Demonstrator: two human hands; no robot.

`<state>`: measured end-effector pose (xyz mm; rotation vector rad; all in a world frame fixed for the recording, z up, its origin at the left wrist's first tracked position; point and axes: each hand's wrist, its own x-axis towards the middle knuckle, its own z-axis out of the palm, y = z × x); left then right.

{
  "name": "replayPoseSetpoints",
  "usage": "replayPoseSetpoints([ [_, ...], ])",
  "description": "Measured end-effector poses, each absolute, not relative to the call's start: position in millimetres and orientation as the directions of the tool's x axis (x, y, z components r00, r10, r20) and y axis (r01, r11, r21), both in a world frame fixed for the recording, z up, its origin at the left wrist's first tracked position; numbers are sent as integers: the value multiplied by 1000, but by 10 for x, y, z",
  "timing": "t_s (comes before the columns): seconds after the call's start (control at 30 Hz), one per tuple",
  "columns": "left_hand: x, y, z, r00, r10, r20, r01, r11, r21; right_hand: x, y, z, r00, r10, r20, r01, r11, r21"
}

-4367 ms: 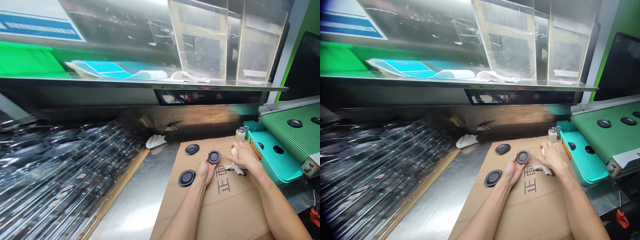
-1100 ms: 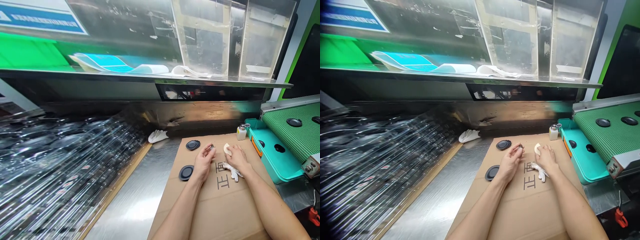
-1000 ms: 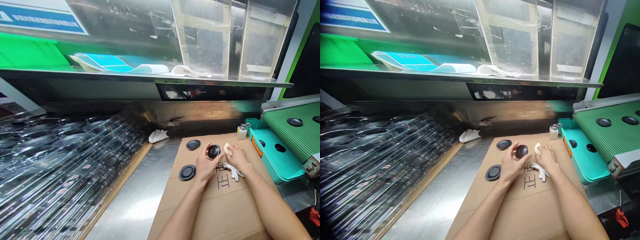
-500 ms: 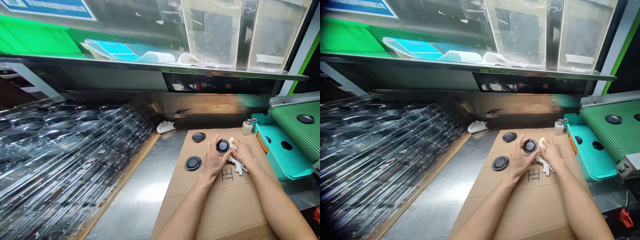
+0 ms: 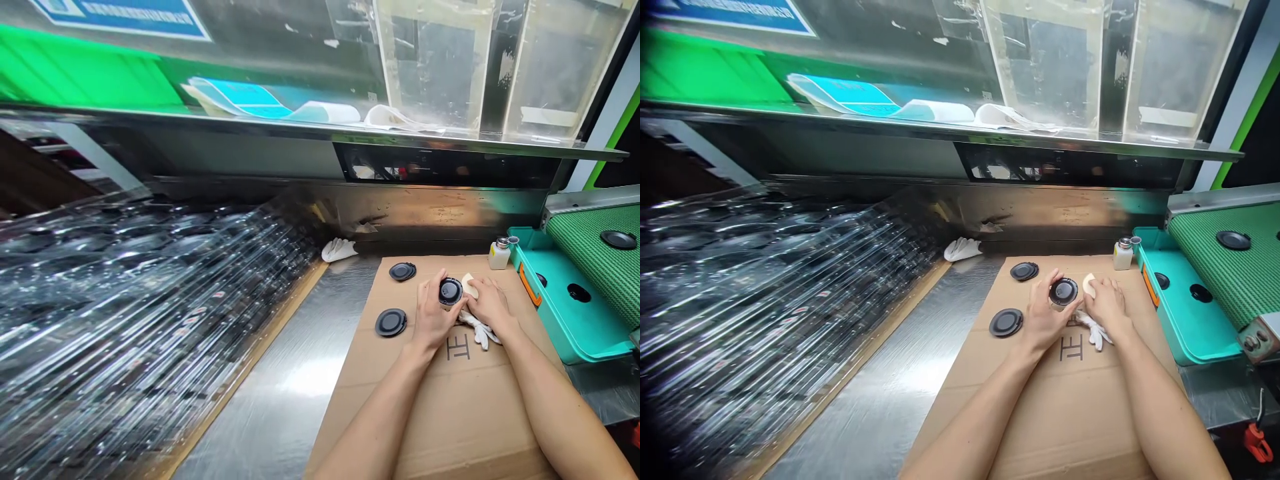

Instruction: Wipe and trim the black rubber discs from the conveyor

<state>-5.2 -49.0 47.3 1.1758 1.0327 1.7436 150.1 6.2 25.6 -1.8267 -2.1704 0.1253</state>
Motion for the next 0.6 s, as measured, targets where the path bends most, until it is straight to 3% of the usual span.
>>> replayPoseSetpoints([
  [0.3,-92,-449,392,-219,880,420,6,-430,903,1497,66,249,-152,971,184,944,198,-264],
  [0.5,-108,-390,370,-309,906,290,-107,-336,936,1468,-74,471,-178,956,235,933,240,-267],
  [0.6,-189,-286,315,-269,961,63,-246,-132,960,1428,-209,605,-331,939,88,899,342,-272],
])
